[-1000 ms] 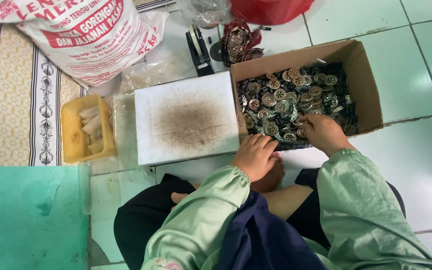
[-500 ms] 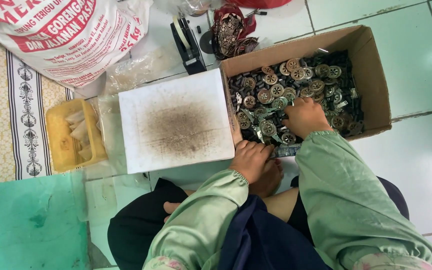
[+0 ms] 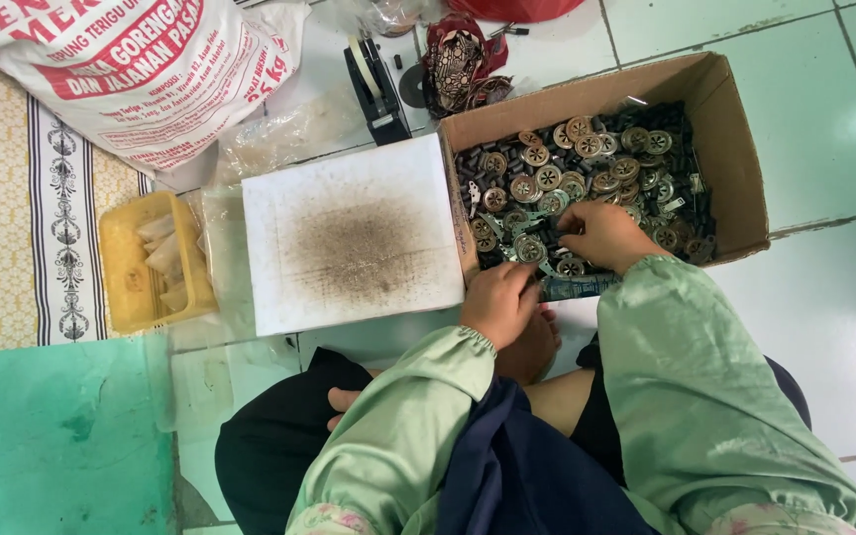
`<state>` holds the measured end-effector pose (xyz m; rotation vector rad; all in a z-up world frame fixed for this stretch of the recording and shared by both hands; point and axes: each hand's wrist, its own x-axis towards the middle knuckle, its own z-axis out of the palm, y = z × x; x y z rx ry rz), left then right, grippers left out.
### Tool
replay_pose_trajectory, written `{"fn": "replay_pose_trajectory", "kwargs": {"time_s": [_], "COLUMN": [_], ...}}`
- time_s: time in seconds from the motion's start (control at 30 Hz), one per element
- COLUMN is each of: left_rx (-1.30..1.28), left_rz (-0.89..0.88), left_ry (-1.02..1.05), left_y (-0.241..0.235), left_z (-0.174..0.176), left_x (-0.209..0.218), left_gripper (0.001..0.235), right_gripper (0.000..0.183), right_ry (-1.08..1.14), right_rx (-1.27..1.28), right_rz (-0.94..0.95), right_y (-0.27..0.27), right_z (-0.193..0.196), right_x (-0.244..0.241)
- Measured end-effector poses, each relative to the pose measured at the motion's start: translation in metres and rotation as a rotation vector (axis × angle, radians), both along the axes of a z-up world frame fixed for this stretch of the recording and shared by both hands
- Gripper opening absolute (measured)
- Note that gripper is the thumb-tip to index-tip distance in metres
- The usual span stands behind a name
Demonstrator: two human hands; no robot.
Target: Packaging small metal gears and components into small plastic bags while sitting on the floor.
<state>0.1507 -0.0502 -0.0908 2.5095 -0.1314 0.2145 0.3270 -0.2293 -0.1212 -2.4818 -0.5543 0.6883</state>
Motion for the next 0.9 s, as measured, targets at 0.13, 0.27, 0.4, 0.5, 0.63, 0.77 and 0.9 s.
{"fn": "replay_pose_trajectory", "kwargs": {"time_s": [0.13, 0.27, 0.4, 0.5, 0.63, 0.77, 0.9], "left_rx": [-0.401, -0.598, -0.55, -0.613, -0.587, -0.455, -0.413], "left_rz": [0.242, 0.359, 0.397, 0.413, 0.414, 0.362, 0.296], "left_ry": [0.336, 0.339, 0.239, 0.178, 0.166, 0.078, 0.101], "left_y": [-0.002, -0.004, -0.006, -0.006, -0.007, -0.009, -0.007], "left_z": [0.034, 0.036, 0.004, 0.007, 0.006, 0.0, 0.005], "left_x": [0.012, 0.014, 0.015, 0.014, 0.015, 0.014, 0.013], "left_gripper": [0.042, 0.045, 0.022, 0.015, 0.014, 0.015, 0.014], "right_gripper": [0.024, 0.021, 0.015, 0.019, 0.018, 0.021, 0.016], "right_ry": [0.146, 0.199, 0.196, 0.198, -0.112, -0.384, -0.615], "right_rx": [0.197, 0.233, 0.206, 0.225, 0.154, -0.126, -0.295], "right_rz": [-0.027, 0.03, 0.102, 0.108, 0.118, 0.183, 0.282], "right_y": [0.014, 0.02, 0.026, 0.027, 0.011, 0.007, 0.013], "right_z": [0.063, 0.081, 0.08, 0.088, 0.061, 0.045, 0.026], "right_x": [-0.021, -0.029, -0.032, -0.029, 0.002, 0.006, 0.007]}}
